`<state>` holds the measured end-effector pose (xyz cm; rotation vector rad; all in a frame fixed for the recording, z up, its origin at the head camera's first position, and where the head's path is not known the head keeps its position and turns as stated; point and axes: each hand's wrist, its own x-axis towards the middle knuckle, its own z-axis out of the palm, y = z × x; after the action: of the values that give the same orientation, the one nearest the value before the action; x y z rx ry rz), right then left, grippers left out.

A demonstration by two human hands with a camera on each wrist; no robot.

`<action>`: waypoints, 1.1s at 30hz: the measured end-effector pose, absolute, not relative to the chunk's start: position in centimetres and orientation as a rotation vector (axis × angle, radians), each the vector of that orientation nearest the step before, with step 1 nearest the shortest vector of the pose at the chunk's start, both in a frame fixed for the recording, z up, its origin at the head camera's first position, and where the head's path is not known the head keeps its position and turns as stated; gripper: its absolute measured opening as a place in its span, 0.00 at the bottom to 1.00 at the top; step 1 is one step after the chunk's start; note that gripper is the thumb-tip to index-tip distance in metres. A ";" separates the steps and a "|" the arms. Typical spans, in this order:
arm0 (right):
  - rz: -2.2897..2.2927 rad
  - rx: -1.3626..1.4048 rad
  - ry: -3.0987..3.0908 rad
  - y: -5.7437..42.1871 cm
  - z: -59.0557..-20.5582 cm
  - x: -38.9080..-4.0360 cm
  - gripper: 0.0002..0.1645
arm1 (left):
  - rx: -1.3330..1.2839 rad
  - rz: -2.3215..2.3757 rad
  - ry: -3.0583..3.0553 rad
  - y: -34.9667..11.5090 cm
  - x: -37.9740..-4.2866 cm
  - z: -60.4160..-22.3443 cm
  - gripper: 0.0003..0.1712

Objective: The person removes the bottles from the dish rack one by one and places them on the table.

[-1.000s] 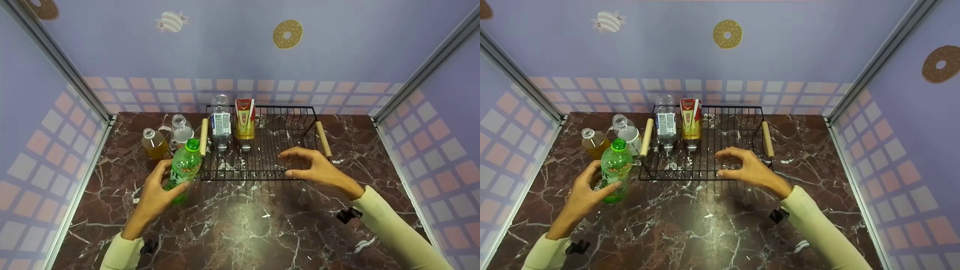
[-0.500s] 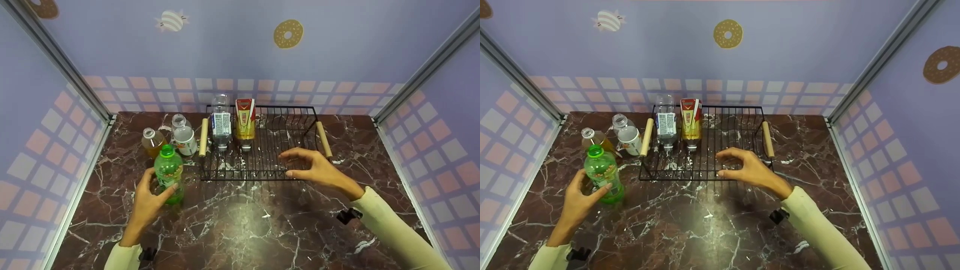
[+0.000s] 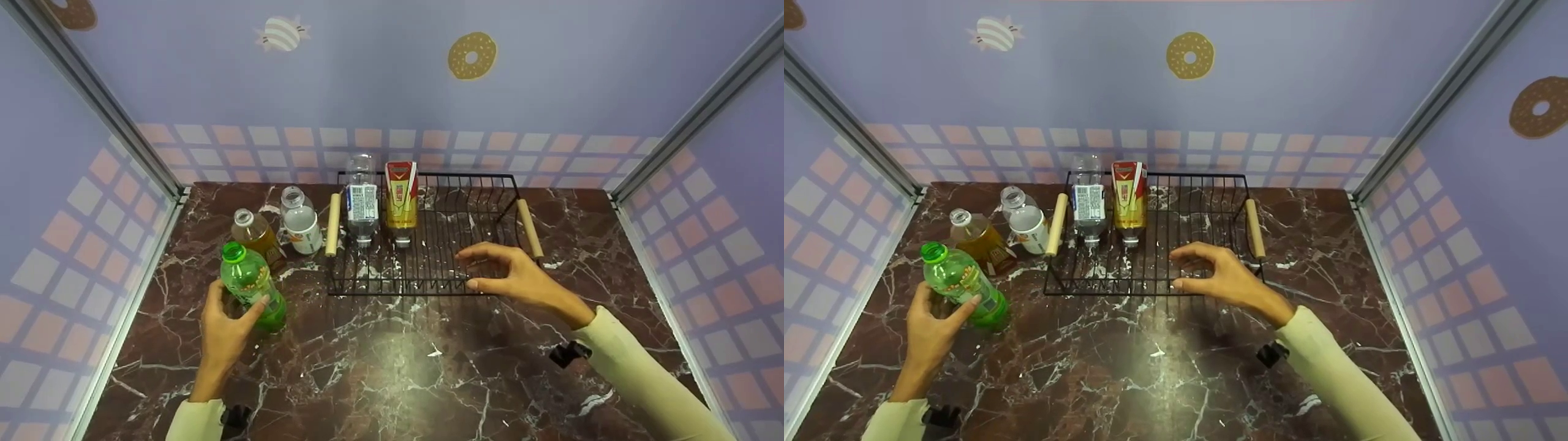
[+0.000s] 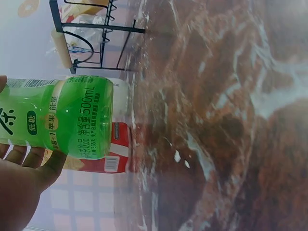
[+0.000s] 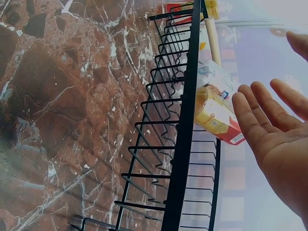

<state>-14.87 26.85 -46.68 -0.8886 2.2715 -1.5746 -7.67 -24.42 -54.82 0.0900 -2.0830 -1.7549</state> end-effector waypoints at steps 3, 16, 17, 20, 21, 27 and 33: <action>-1.574 -0.867 2.288 27.0 -46.8 -14.9 0.30 | 0.117 -1.748 -2.082 -24.7 -7.8 -55.2 0.34; -1.613 -0.760 2.354 27.6 -47.7 -15.5 0.28 | 0.239 -1.653 -2.138 -25.8 -8.4 -56.0 0.36; -1.616 -0.743 2.367 27.6 -47.8 -15.5 0.28 | 0.241 -1.653 -2.141 -25.9 -8.5 -56.1 0.37; -1.639 -0.686 2.390 27.8 -48.0 -15.7 0.29 | 0.234 -1.648 -2.146 -26.0 -8.6 -56.3 0.38; -1.643 -0.674 2.405 27.9 -48.1 -15.8 0.29 | 0.234 -1.644 -2.149 -26.1 -8.6 -56.4 0.38; -1.650 -0.624 2.472 28.0 -48.4 -16.2 0.31 | 0.251 -1.643 -2.138 -26.2 -8.7 -56.6 0.37; -1.646 -0.515 2.494 28.2 -48.8 -16.6 0.39 | 0.287 -1.583 -2.178 -26.2 -8.7 -57.0 0.37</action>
<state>-16.62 28.25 -48.80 -0.5152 2.4939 -1.6463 -8.67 -26.24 -56.99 0.2866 -2.1775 -1.5827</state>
